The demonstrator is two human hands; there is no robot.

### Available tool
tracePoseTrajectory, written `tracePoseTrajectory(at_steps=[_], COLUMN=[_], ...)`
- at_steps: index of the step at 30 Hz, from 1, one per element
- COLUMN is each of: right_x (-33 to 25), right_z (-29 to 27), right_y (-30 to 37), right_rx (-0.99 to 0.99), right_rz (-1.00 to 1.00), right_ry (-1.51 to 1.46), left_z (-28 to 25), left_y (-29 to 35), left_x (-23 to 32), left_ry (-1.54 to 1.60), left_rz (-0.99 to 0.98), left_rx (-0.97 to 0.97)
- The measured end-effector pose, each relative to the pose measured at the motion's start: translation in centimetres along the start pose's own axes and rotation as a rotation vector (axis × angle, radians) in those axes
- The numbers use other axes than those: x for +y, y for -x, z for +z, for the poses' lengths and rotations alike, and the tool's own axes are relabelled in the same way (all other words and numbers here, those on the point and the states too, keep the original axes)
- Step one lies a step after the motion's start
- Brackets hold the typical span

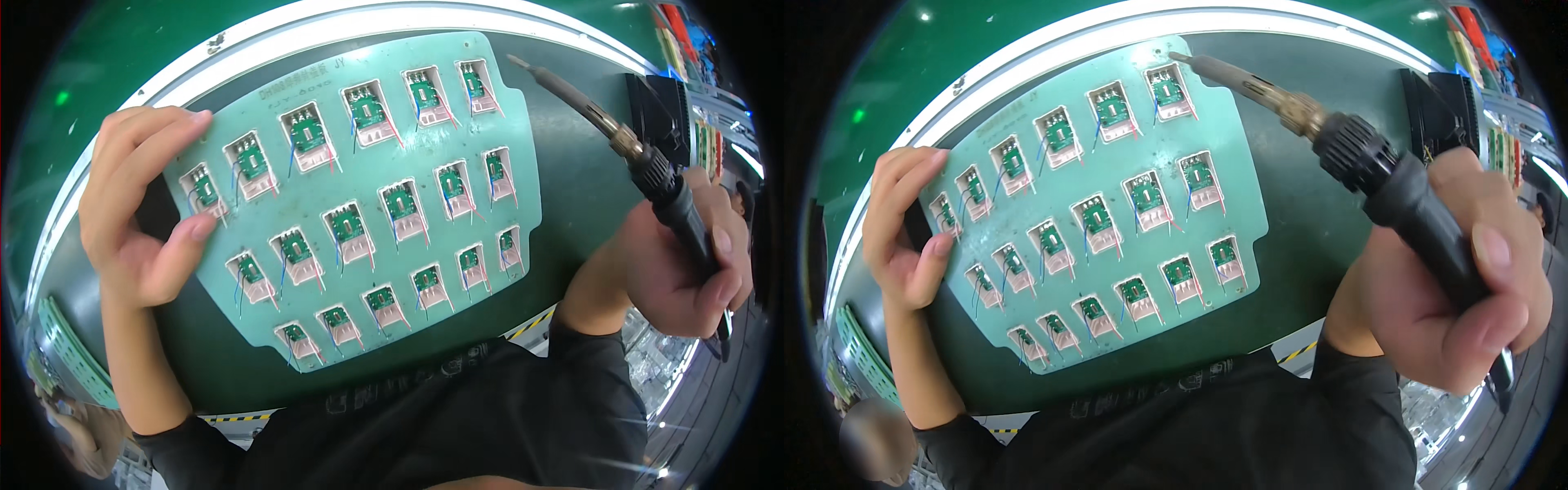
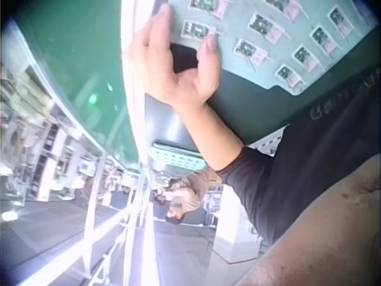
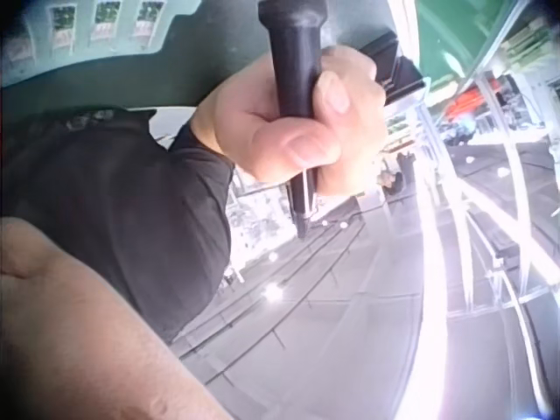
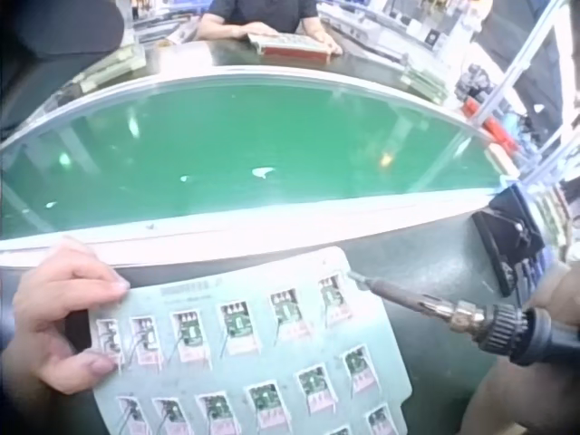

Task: Soldering small electronic components onto a printed circuit board held in a green fixture.

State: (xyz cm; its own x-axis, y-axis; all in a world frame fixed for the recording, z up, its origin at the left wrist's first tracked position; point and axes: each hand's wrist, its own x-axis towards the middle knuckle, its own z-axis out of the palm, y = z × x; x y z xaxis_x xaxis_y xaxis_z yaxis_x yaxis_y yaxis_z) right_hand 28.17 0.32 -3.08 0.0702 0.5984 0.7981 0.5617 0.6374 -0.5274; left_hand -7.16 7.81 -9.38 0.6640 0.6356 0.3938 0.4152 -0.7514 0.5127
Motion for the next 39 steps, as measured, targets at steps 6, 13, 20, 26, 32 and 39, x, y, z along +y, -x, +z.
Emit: tracePoseTrajectory(at_steps=[6,13,20,26,32,39], right_x=[0.3,1.3,1.5,0.9,0.5,1.0], right_z=[-1.1,-1.6,0.2,0.1,1.5,0.0], right_y=[0.6,1.0,1.3,1.5,1.4,1.5], right_rx=[-0.052,-0.266,-0.315,-0.334,-0.328,-0.348], right_rz=[-0.024,-0.059,-0.109,-0.089,-0.076,-0.046], right_ry=[-0.179,-0.172,-0.165,-0.156,-0.145,-0.144], left_z=[0.3,0.3,0.0,0.1,0.3,0.9], left_y=[0.1,0.6,0.7,1.1,1.4,0.7], left_x=[-0.4,-0.6,-0.5,-1.1,-2.1,-1.2], left_ry=[0.01,0.044,0.048,0.008,0.009,0.04], left_rz=[0.026,-0.031,-0.084,-0.067,-0.072,-0.078], left_rx=[-0.023,-0.012,-0.037,-0.054,-0.056,-0.037])
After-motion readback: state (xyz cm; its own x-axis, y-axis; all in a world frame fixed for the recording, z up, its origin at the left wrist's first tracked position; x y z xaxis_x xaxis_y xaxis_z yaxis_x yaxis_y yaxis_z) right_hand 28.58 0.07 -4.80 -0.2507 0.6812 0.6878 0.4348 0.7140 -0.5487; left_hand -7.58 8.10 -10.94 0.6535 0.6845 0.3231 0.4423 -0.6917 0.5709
